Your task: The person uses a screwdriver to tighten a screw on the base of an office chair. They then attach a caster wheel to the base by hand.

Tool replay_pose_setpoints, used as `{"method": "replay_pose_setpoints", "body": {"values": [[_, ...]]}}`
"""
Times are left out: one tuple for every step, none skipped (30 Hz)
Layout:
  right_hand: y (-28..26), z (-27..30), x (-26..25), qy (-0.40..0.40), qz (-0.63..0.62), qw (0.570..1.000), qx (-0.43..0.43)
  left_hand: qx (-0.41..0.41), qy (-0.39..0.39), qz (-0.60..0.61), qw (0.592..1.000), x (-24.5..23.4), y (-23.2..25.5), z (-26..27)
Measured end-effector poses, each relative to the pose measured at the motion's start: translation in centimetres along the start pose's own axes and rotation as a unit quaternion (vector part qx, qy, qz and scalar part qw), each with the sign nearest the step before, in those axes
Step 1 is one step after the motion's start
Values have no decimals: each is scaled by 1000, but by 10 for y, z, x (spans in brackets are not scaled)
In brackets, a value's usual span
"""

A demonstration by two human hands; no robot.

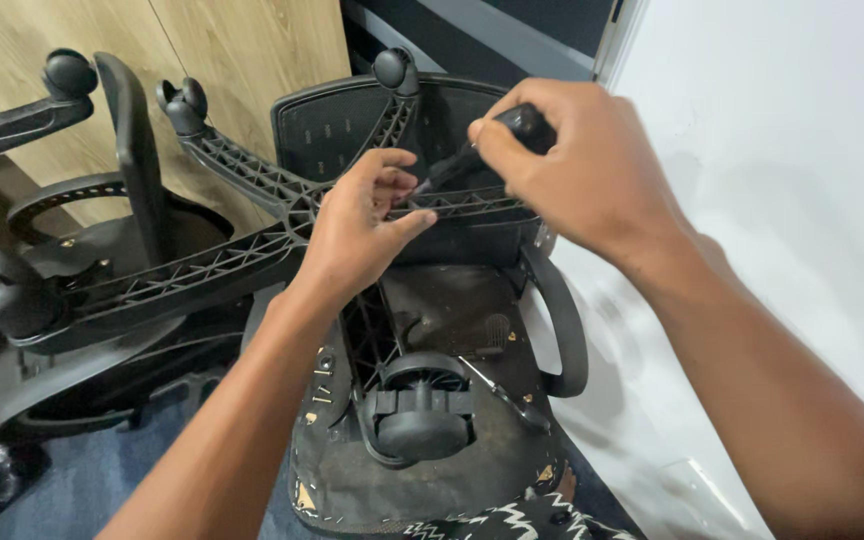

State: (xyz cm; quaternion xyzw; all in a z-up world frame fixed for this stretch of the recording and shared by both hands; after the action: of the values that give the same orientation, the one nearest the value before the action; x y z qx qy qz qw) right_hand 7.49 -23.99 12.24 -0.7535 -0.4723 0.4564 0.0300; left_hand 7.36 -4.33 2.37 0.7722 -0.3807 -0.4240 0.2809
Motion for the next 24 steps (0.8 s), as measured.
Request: {"method": "replay_pose_setpoints", "body": {"values": [[3, 0, -3, 1, 7, 1000, 5, 20, -4, -13, 1000, 4, 3, -6], [6, 0, -6, 2, 15, 1000, 10, 39, -7, -27, 999, 8, 6, -12], [9, 0, -8, 4, 21, 1000, 17, 59, -13, -40, 997, 13, 8, -17], [11, 1, -9, 6, 31, 999, 15, 57, -27, -42, 997, 20, 9, -24], [13, 1, -10, 7, 42, 999, 12, 56, -41, -42, 997, 27, 9, -30], [15, 1, -10, 9, 53, 999, 9, 54, -55, -43, 996, 35, 10, -34], [17, 1, -10, 10, 53, 999, 1, 44, -63, -62, 995, 41, 8, -36], [19, 3, -9, 10, 53, 999, -7, 33, -70, -81, 994, 47, 5, -37], [20, 4, -10, 11, 54, 998, -15, 23, -77, -99, 992, 51, 3, -37], [23, 5, -9, 5, 53, 999, -1, 13, -80, -100, 992, 55, 1, -37], [25, 7, -6, -1, 51, 999, 11, 2, -80, -101, 992, 56, -2, -36], [28, 7, -5, -7, 49, 999, 23, -10, -81, -103, 991, 58, -6, -36], [28, 7, -5, -2, 45, 999, 11, 10, -71, -97, 993, 57, -5, -37], [28, 7, -4, 3, 41, 999, 0, 29, -62, -92, 993, 56, -4, -37], [28, 6, -4, 9, 39, 999, -13, 51, -51, -85, 994, 56, -3, -39], [31, 5, -3, 10, 46, 999, 3, 45, -57, -76, 994, 56, -4, -39], [33, 3, 0, 9, 49, 999, 18, 36, -62, -68, 995, 56, -6, -38], [35, 1, 3, 8, 53, 998, 33, 28, -67, -60, 996, 55, -7, -36], [37, -1, 3, -2, 69, 996, 49, 62, -48, -65, 995, 53, -1, -34], [40, -3, 3, -11, 84, 994, 65, 96, -30, -70, 992, 53, 5, -31], [43, -5, 3, -22, 100, 991, 82, 129, -12, -74, 989, 52, 11, -29], [46, -6, 5, -49, 122, 986, 104, 114, -17, -79, 990, 53, 11, -29], [49, -5, 5, -74, 145, 978, 127, 102, -24, -85, 991, 54, 12, -30], [51, -4, 5, -98, 167, 970, 151, 91, -30, -90, 991, 54, 14, -30]]}}
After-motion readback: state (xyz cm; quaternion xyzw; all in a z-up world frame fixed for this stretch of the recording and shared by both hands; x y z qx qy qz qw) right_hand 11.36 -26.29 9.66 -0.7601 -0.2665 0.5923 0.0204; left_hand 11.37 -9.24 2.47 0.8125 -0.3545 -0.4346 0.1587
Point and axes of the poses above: each hand's wrist, its own z-axis away from the middle knuckle, its own x-axis out of the palm, y = z × x, the point moved 6 cm from there along -z, towards the middle knuckle, and after that the axes turned 2 degrees about -x, right-handed, at the moved point
